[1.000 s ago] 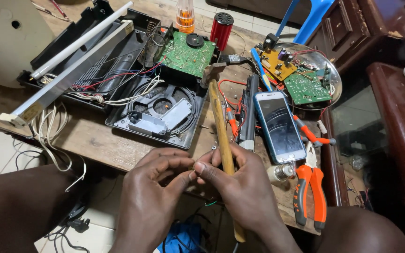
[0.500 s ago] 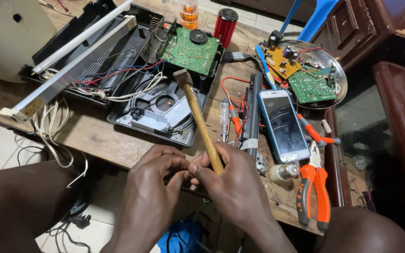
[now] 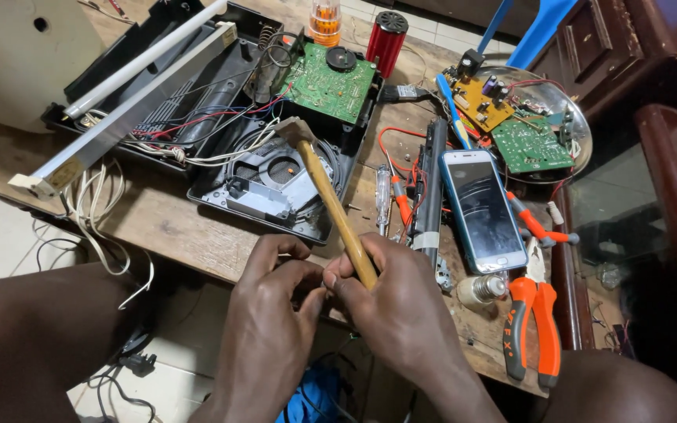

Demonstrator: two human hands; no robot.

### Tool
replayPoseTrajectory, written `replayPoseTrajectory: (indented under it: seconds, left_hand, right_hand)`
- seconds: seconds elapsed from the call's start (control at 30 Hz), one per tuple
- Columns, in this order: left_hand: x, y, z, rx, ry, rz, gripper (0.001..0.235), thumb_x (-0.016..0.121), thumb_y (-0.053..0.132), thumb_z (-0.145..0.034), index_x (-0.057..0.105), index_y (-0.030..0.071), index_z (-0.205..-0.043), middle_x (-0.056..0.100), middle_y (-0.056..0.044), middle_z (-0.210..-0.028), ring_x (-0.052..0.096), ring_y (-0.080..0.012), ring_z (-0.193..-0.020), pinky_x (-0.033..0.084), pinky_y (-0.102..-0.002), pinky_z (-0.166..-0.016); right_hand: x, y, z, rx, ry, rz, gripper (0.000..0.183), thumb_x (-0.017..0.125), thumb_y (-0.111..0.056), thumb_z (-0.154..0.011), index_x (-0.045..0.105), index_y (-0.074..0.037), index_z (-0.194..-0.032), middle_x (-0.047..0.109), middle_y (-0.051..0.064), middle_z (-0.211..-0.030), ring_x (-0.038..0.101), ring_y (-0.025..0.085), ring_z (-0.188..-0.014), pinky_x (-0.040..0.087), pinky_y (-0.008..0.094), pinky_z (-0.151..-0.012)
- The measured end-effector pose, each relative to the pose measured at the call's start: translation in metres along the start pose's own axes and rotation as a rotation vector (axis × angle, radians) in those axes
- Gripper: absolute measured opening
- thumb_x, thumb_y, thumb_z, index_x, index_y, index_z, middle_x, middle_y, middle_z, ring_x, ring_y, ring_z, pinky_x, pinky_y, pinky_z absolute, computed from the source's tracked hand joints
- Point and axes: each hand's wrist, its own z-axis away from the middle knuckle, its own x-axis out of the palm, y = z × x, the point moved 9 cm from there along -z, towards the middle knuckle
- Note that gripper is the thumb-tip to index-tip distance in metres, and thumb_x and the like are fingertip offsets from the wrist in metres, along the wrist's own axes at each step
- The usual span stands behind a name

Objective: The person works on a small metallic component, tapping it with a hammer and then using pliers to adjust or remove a part. The person continues to manipulate the component with pliers and a screwdriver on a cluttered workbench.

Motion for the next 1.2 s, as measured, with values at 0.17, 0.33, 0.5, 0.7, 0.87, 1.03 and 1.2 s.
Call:
replayPoseTrajectory:
  seconds: [0.17, 0.33, 0.5, 0.7, 0.87, 1.03, 1.2]
  left_hand:
    - [0.0, -0.005, -0.002, -0.076, -0.017, 0.036, 0.023, 0.077, -0.002, -0.076, 0.079, 0.004, -0.098, 0.064, -0.007, -0.105, 0.071, -0.0231, -0.1, 0.058, -0.036, -0.086]
    - [0.004, -0.011, 0.0, -0.145, -0.067, 0.11, 0.033, 0.072, 0.0, -0.078, 0.08, 0.012, -0.107, 0.075, -0.005, -0.098, 0.077, -0.0252, -0.091, 0.057, -0.036, -0.075]
    - [0.005, -0.013, 0.001, -0.145, -0.08, 0.072, 0.026, 0.073, -0.001, -0.076, 0.076, 0.012, -0.099, 0.073, -0.005, -0.095, 0.075, -0.0264, -0.089, 0.056, -0.038, -0.078]
    - [0.002, -0.024, 0.004, -0.298, -0.025, 0.081, 0.011, 0.075, 0.012, -0.078, 0.077, 0.016, -0.089, 0.084, 0.0, -0.092, 0.079, -0.0196, -0.084, 0.058, -0.036, -0.074]
    - [0.002, -0.024, 0.004, -0.36, -0.016, 0.114, 0.008, 0.074, 0.015, -0.081, 0.08, 0.016, -0.085, 0.083, 0.003, -0.087, 0.079, -0.0155, -0.082, 0.06, -0.033, -0.073]
    - [0.004, -0.029, 0.005, -0.387, -0.036, 0.151, 0.008, 0.073, 0.016, -0.082, 0.081, 0.017, -0.084, 0.083, 0.003, -0.084, 0.078, -0.0137, -0.08, 0.059, -0.031, -0.073]
    - [0.0, -0.025, 0.004, -0.403, -0.053, 0.115, 0.009, 0.074, 0.021, -0.082, 0.082, 0.017, -0.082, 0.085, 0.002, -0.082, 0.078, -0.0151, -0.077, 0.059, -0.033, -0.07]
  right_hand:
    - [0.002, 0.001, 0.0, -0.015, 0.021, 0.008, 0.003, 0.076, -0.022, -0.082, 0.077, -0.019, -0.08, 0.083, -0.005, -0.076, 0.079, 0.012, -0.071, 0.059, 0.031, -0.07]
    - [0.003, 0.0, -0.002, -0.044, 0.046, 0.071, 0.009, 0.083, -0.024, -0.082, 0.077, -0.018, -0.085, 0.082, -0.003, -0.077, 0.078, 0.016, -0.07, 0.058, 0.035, -0.066]
    - [0.003, 0.0, -0.002, -0.087, 0.044, 0.105, 0.007, 0.08, -0.024, -0.082, 0.076, -0.019, -0.083, 0.081, -0.004, -0.078, 0.076, 0.019, -0.073, 0.054, 0.037, -0.068]
    - [0.001, 0.002, -0.003, 0.046, 0.001, 0.088, 0.008, 0.082, -0.027, -0.081, 0.079, -0.019, -0.082, 0.082, -0.004, -0.079, 0.075, 0.015, -0.074, 0.055, 0.034, -0.07]
    - [-0.001, 0.004, -0.005, 0.039, 0.027, 0.027, 0.012, 0.083, -0.026, -0.08, 0.077, -0.017, -0.082, 0.082, -0.004, -0.076, 0.077, 0.011, -0.07, 0.057, 0.03, -0.067]
    - [-0.002, 0.004, -0.004, 0.08, 0.013, 0.001, 0.013, 0.082, -0.027, -0.08, 0.077, -0.016, -0.085, 0.083, -0.004, -0.081, 0.078, 0.011, -0.074, 0.058, 0.029, -0.07]
    - [-0.002, 0.006, -0.004, 0.091, -0.003, 0.035, 0.016, 0.083, -0.029, -0.08, 0.08, -0.018, -0.09, 0.084, -0.006, -0.087, 0.077, 0.01, -0.082, 0.056, 0.028, -0.075]
